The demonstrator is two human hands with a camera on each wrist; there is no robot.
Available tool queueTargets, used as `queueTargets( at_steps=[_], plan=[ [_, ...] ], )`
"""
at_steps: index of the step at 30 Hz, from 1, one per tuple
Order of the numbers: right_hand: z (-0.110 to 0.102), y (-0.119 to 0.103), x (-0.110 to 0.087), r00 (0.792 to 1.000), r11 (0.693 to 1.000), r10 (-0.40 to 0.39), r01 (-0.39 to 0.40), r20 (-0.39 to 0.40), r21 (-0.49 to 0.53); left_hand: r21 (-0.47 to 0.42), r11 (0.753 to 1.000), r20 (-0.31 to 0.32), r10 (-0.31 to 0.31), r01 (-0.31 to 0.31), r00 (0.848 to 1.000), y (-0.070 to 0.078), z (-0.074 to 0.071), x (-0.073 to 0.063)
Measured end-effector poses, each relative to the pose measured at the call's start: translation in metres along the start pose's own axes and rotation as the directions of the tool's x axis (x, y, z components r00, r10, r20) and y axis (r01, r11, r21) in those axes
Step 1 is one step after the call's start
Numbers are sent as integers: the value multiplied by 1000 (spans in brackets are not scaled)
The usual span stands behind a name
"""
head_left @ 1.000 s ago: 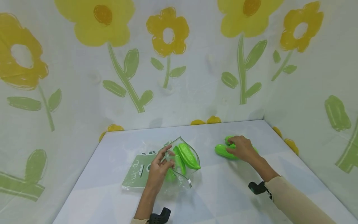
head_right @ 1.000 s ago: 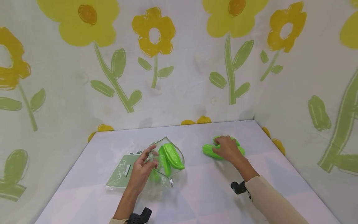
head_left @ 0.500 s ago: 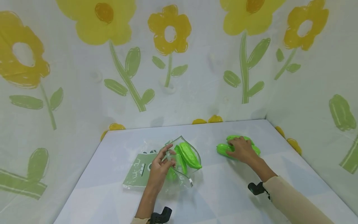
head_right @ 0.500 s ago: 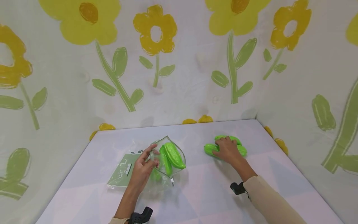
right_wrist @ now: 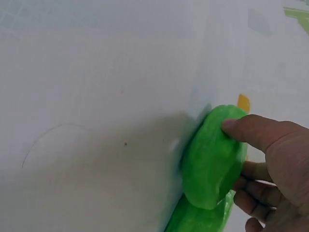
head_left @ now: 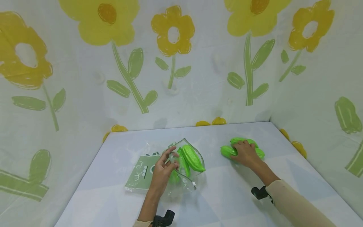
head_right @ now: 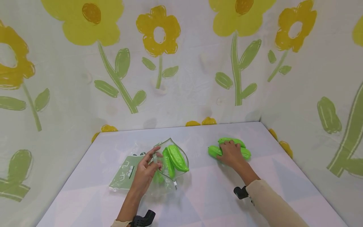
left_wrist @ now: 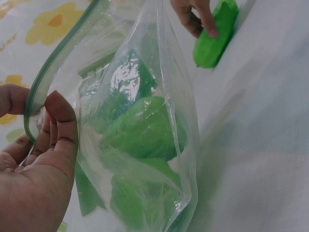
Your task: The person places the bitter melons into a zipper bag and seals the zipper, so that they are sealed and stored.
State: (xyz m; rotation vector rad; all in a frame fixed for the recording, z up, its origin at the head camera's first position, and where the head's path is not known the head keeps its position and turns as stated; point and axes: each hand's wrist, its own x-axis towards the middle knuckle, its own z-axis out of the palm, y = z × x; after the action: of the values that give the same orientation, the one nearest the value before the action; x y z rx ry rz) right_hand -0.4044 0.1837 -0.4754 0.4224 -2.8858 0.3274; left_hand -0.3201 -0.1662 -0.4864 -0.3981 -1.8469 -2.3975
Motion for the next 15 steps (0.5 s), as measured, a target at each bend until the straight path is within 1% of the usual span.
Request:
queueTargets(
  at_steps=[4, 8, 11, 15],
  plan=[
    [-4, -1, 0, 1000, 999, 15, -15, -9, 31, -3, 1000, -1, -3, 3, 1000, 0, 0, 0],
    [-12, -4, 0, 999, 994, 30, -28, -18, 104, -18, 1000, 6, 8, -8, 1000, 0, 1, 1],
    [-19, -8, -1, 999, 985, 37, -33, -22, 171, -24, 1000, 7, 12, -11, 1000, 1, 1, 2],
    [-28, -15, -4, 999, 970, 40, -33, -25, 243, -20, 1000, -5, 0, 0, 1000, 2, 0, 0]
  ],
)
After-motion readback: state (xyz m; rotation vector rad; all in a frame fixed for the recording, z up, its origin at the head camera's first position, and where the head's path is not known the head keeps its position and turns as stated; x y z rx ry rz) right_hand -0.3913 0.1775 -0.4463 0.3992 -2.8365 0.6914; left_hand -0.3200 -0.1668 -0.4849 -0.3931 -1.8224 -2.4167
